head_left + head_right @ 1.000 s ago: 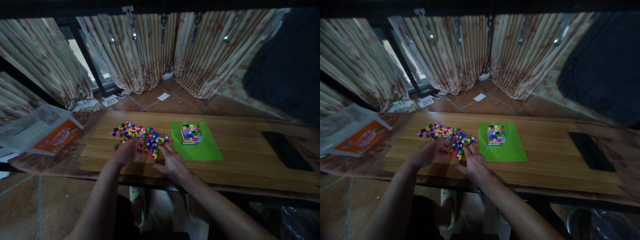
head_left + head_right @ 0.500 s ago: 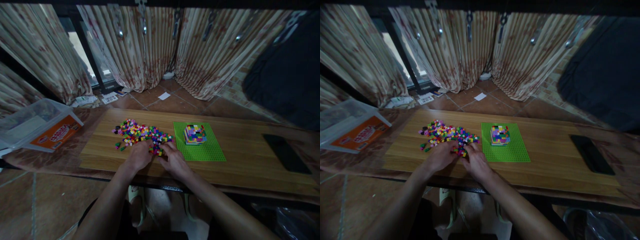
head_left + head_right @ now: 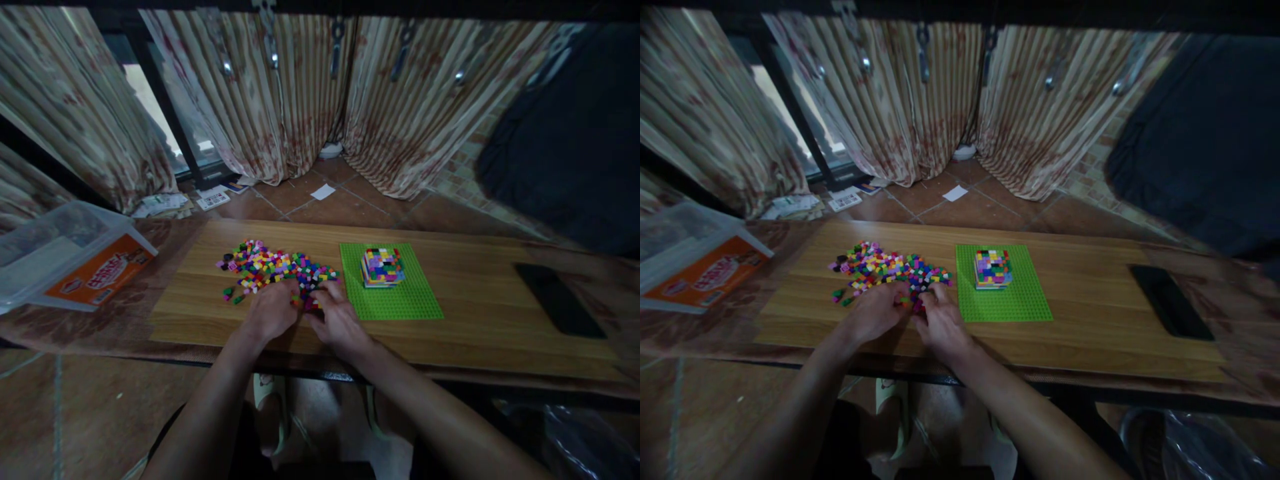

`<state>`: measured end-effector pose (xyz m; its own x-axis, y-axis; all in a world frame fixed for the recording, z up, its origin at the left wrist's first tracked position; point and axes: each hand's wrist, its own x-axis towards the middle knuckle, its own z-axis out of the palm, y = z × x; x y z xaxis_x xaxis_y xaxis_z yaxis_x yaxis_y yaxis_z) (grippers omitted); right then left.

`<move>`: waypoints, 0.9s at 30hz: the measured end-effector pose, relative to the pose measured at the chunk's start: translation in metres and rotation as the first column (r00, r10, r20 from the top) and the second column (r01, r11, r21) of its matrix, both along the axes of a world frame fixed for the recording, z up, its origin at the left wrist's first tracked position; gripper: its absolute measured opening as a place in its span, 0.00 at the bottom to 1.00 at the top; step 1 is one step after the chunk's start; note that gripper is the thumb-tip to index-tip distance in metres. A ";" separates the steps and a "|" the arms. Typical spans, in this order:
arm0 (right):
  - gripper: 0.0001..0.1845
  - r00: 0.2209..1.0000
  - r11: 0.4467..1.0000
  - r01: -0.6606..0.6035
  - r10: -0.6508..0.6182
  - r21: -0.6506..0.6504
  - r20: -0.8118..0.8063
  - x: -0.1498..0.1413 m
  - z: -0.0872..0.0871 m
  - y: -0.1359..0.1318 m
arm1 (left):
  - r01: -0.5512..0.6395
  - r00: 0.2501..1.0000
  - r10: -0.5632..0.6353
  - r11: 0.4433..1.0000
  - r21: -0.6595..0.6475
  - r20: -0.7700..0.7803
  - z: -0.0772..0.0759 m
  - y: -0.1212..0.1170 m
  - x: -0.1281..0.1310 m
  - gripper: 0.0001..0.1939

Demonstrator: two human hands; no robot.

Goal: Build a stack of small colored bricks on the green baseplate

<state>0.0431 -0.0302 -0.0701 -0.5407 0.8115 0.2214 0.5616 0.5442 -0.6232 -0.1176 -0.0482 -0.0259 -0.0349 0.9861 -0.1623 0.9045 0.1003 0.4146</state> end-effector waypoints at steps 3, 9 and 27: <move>0.12 1.000 1.000 0.019 -0.019 0.001 0.024 -0.005 -0.001 0.001 | -0.009 1.000 0.009 1.000 0.000 0.000 -0.001 0.001 -0.002 0.08; 0.08 0.997 1.000 0.007 -0.009 0.018 0.080 -0.006 0.004 0.002 | -0.013 1.000 0.014 1.000 -0.014 0.015 0.004 0.001 0.000 0.09; 0.08 0.925 0.991 0.063 -0.104 -0.121 -0.365 0.024 0.036 0.006 | -0.057 0.976 0.026 0.988 0.140 0.216 0.008 0.017 0.006 0.12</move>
